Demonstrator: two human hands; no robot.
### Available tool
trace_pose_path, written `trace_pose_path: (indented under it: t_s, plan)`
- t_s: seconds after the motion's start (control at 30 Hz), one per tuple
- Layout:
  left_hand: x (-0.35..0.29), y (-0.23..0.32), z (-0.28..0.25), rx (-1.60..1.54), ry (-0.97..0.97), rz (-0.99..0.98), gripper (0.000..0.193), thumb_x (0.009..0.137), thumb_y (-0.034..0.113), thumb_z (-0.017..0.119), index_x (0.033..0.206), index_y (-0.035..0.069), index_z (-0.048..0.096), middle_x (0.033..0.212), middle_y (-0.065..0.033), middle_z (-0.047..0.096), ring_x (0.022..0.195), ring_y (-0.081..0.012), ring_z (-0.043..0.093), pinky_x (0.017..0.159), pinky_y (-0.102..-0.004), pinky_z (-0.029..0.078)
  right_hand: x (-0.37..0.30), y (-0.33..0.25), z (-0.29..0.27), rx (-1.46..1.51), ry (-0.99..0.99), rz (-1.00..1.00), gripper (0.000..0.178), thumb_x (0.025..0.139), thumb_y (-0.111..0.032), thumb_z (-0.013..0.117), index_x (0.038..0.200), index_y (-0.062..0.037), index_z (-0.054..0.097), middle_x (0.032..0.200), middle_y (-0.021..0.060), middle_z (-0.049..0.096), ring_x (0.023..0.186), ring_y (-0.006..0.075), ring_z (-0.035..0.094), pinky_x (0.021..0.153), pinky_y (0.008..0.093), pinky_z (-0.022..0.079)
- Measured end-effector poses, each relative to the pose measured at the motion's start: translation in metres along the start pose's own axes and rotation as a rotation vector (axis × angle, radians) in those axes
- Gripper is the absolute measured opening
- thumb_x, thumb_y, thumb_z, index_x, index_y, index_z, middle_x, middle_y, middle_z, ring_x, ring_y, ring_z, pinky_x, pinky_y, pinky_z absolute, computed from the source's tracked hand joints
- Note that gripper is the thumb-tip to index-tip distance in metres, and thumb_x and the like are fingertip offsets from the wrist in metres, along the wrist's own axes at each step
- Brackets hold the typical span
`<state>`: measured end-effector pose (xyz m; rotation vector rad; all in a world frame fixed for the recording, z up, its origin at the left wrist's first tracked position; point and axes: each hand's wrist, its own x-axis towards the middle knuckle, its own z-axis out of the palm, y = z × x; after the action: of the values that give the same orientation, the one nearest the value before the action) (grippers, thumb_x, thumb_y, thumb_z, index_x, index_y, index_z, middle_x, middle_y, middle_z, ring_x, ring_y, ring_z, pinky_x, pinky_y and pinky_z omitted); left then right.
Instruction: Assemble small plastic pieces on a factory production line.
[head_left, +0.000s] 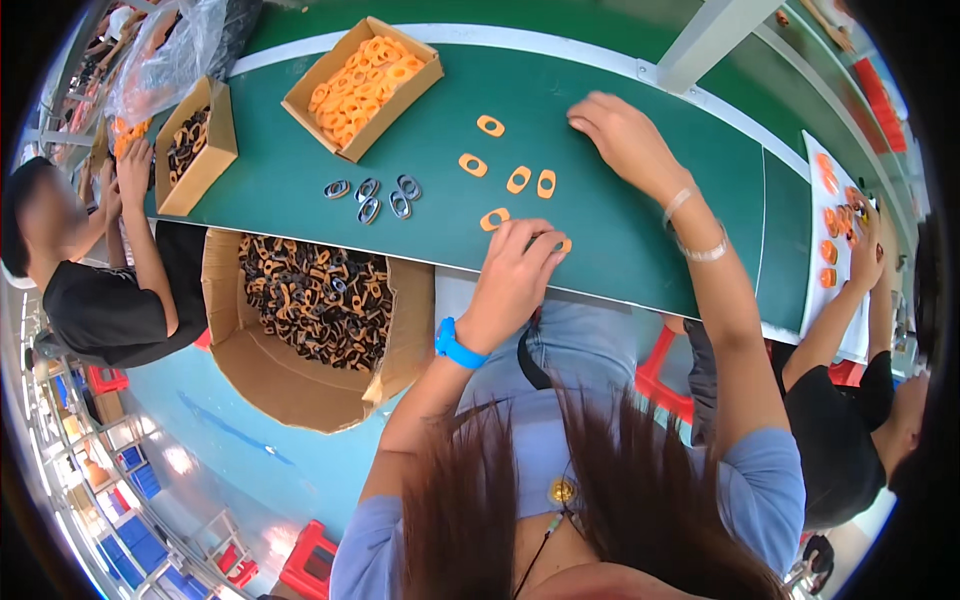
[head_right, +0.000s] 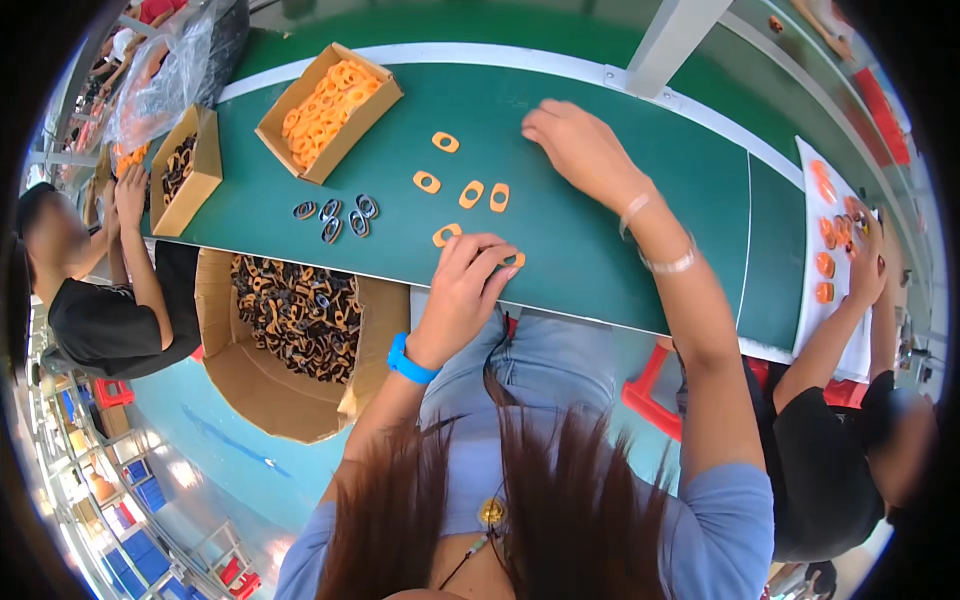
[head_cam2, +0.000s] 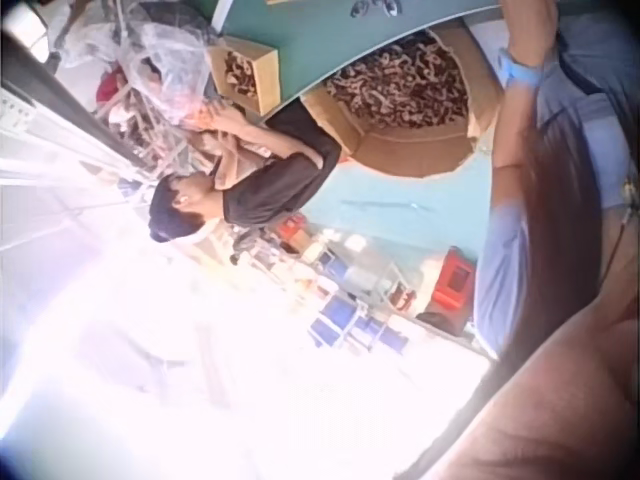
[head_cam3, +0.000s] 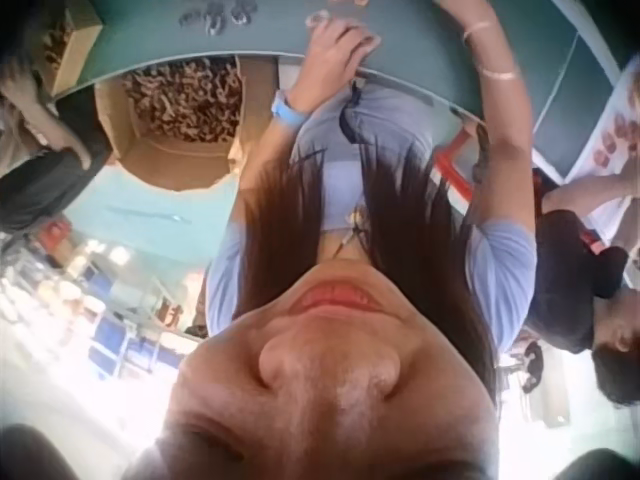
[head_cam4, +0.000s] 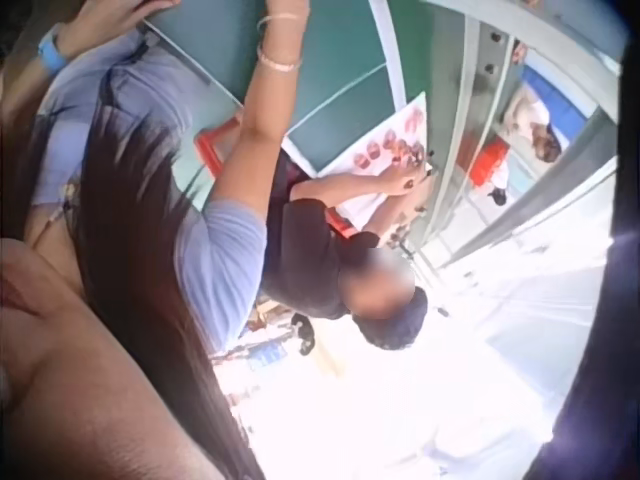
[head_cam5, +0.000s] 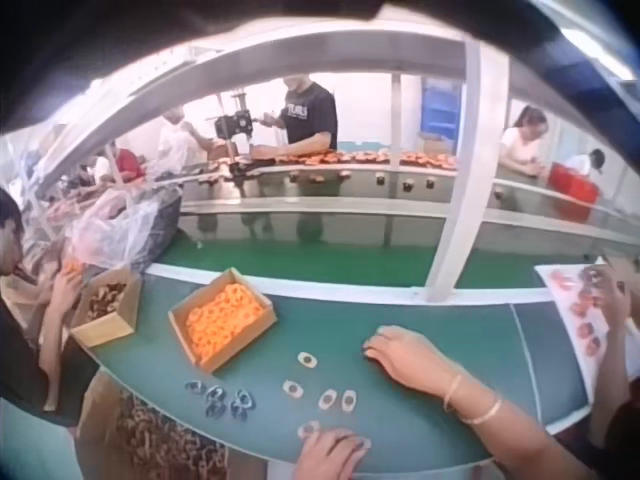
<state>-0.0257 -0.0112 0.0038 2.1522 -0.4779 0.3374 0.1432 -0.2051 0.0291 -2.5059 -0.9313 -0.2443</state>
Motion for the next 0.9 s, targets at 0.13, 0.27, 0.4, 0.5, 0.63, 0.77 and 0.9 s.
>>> trace_pose_path:
  t_s: [0.13, 0.27, 0.4, 0.5, 0.63, 0.77, 0.9]
  plan:
    - [0.001, 0.001, -0.002, -0.01, 0.019, 0.03, 0.021, 0.083, 0.001, 0.073, 0.103, 0.003, 0.069, 0.102, -0.0107, 0.062, 0.095, -0.0303, 0.058, 0.083, -0.0405, 0.049, -0.072, -0.052, -0.02, 0.123, 0.009, 0.156, 0.014, 0.098, -0.012, 0.061, 0.104, -0.0025, 0.069, 0.094, 0.014, 0.062, 0.083, 0.0338, 0.063, 0.074, 0.0404, 0.051]
    - [0.005, -0.004, 0.001, -0.014, 0.015, 0.041, 0.023, 0.081, 0.001, 0.074, 0.103, 0.003, 0.069, 0.102, -0.0105, 0.063, 0.094, -0.03, 0.059, 0.083, -0.0401, 0.049, -0.108, -0.066, -0.01, 0.221, 0.093, 0.297, 0.017, 0.095, -0.01, 0.065, 0.109, -0.0041, 0.072, 0.09, 0.0127, 0.061, 0.076, 0.0278, 0.062, 0.07, 0.0379, 0.051]
    - [0.008, -0.005, 0.002, -0.02, -0.036, 0.011, 0.027, 0.08, 0.002, 0.077, 0.107, 0.004, 0.069, 0.108, -0.0107, 0.063, 0.098, -0.0304, 0.059, 0.085, -0.0396, 0.049, -0.109, -0.056, -0.007, 0.124, 0.213, 0.349, 0.02, 0.092, -0.009, 0.07, 0.112, -0.0046, 0.073, 0.091, 0.0101, 0.061, 0.072, 0.0224, 0.061, 0.066, 0.0355, 0.05]
    - [0.005, -0.001, -0.002, -0.076, 0.003, -0.07, 0.031, 0.08, 0.004, 0.078, 0.109, 0.003, 0.068, 0.115, -0.012, 0.061, 0.103, -0.0308, 0.06, 0.087, -0.0396, 0.05, -0.108, -0.053, -0.013, 0.199, 0.245, 0.346, 0.023, 0.088, -0.009, 0.074, 0.111, -0.0042, 0.073, 0.095, 0.0085, 0.062, 0.068, 0.0182, 0.058, 0.063, 0.0325, 0.049]
    - [0.0, -0.006, -0.004, -0.065, 0.018, -0.079, 0.033, 0.081, 0.005, 0.079, 0.111, 0.001, 0.068, 0.121, -0.0133, 0.059, 0.103, -0.03, 0.062, 0.086, -0.0386, 0.052, -0.114, -0.058, -0.021, 0.291, 0.096, 0.43, 0.027, 0.083, -0.008, 0.079, 0.109, -0.0047, 0.074, 0.096, 0.0068, 0.064, 0.066, 0.0144, 0.054, 0.062, 0.0293, 0.047]
    - [0.0, -0.008, -0.005, -0.099, -0.007, -0.112, 0.03, 0.081, 0.005, 0.079, 0.109, 0.0, 0.068, 0.121, -0.0137, 0.059, 0.098, -0.0276, 0.064, 0.082, -0.037, 0.053, -0.11, -0.079, -0.021, 0.379, 0.057, 0.395, 0.028, 0.082, -0.007, 0.079, 0.109, -0.0037, 0.074, 0.097, 0.0074, 0.067, 0.07, 0.0135, 0.057, 0.063, 0.0284, 0.048]
    - [0.0, -0.01, -0.005, -0.107, -0.007, -0.107, 0.028, 0.082, 0.005, 0.078, 0.108, 0.001, 0.069, 0.121, -0.0132, 0.059, 0.099, -0.027, 0.065, 0.081, -0.037, 0.053, -0.106, -0.1, -0.013, 0.473, 0.095, 0.315, 0.023, 0.086, -0.006, 0.076, 0.109, -0.0028, 0.074, 0.097, 0.0091, 0.069, 0.071, 0.015, 0.06, 0.063, 0.0285, 0.049]
